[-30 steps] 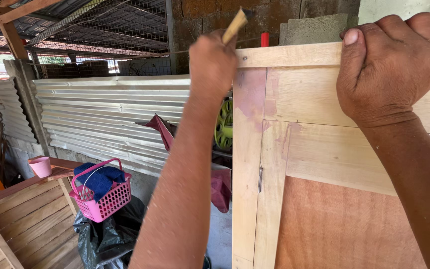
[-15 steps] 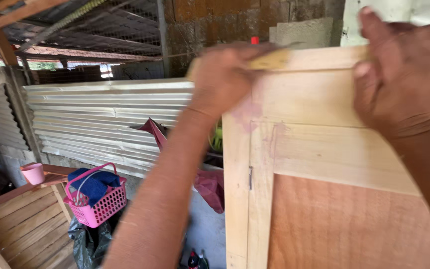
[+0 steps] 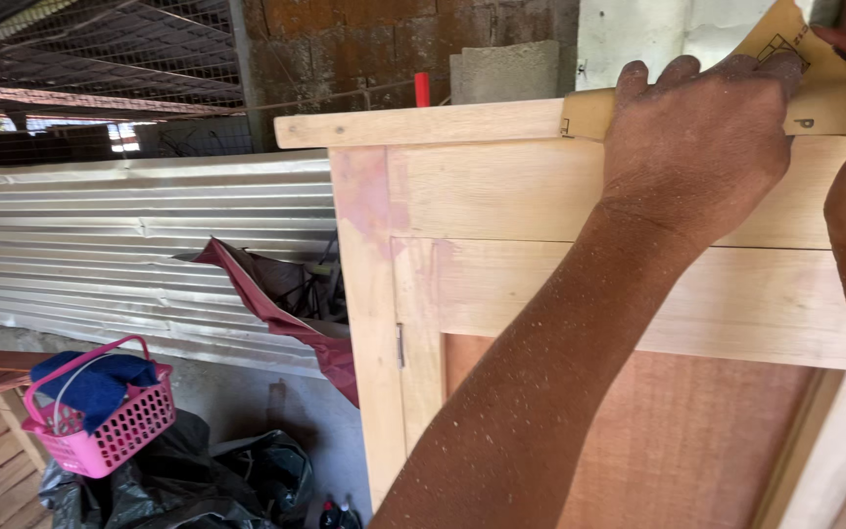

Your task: The person sands a wooden cabinet frame using sheets of sandpaper, working along the top rail, edges, and vertical trim pieces. They switch between yellow and dark sandpaper sheets and steady the frame with the other hand while sanding different sections.

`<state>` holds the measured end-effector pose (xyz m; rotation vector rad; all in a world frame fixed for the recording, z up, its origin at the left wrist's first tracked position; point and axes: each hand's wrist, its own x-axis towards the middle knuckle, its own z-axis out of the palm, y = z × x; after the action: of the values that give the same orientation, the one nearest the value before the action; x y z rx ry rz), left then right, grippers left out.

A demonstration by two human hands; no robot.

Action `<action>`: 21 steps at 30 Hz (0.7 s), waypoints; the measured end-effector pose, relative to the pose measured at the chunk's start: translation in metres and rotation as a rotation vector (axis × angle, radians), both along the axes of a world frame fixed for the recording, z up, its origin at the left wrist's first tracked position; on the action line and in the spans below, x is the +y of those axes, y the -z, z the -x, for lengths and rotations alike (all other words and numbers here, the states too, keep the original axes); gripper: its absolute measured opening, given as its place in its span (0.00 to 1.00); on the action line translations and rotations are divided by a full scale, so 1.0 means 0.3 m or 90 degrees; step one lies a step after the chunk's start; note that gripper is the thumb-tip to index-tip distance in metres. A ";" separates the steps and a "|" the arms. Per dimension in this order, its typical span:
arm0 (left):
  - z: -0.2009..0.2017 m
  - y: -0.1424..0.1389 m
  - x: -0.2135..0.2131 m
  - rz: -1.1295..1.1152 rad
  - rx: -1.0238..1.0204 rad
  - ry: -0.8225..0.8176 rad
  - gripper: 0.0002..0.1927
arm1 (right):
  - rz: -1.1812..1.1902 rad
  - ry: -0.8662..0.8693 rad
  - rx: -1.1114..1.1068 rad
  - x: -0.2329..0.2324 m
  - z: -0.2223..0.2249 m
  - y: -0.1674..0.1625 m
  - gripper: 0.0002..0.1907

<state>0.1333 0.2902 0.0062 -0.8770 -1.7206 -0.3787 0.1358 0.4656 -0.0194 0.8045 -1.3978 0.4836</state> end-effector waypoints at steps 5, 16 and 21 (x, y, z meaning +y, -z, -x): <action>0.065 0.016 -0.180 -0.020 0.131 0.094 0.22 | -0.051 0.149 0.049 -0.024 -0.104 0.043 0.33; 0.192 0.059 -0.609 -0.113 0.177 -0.008 0.24 | -0.101 0.237 0.084 -0.031 -0.217 -0.017 0.41; 0.023 0.071 -0.002 -0.109 0.192 0.025 0.34 | -0.164 0.078 0.055 -0.015 -0.235 0.000 0.41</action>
<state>0.1263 0.2895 -0.0150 -0.7992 -1.3745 -0.3919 0.2064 0.4611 -0.0195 0.9290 -1.4373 0.1730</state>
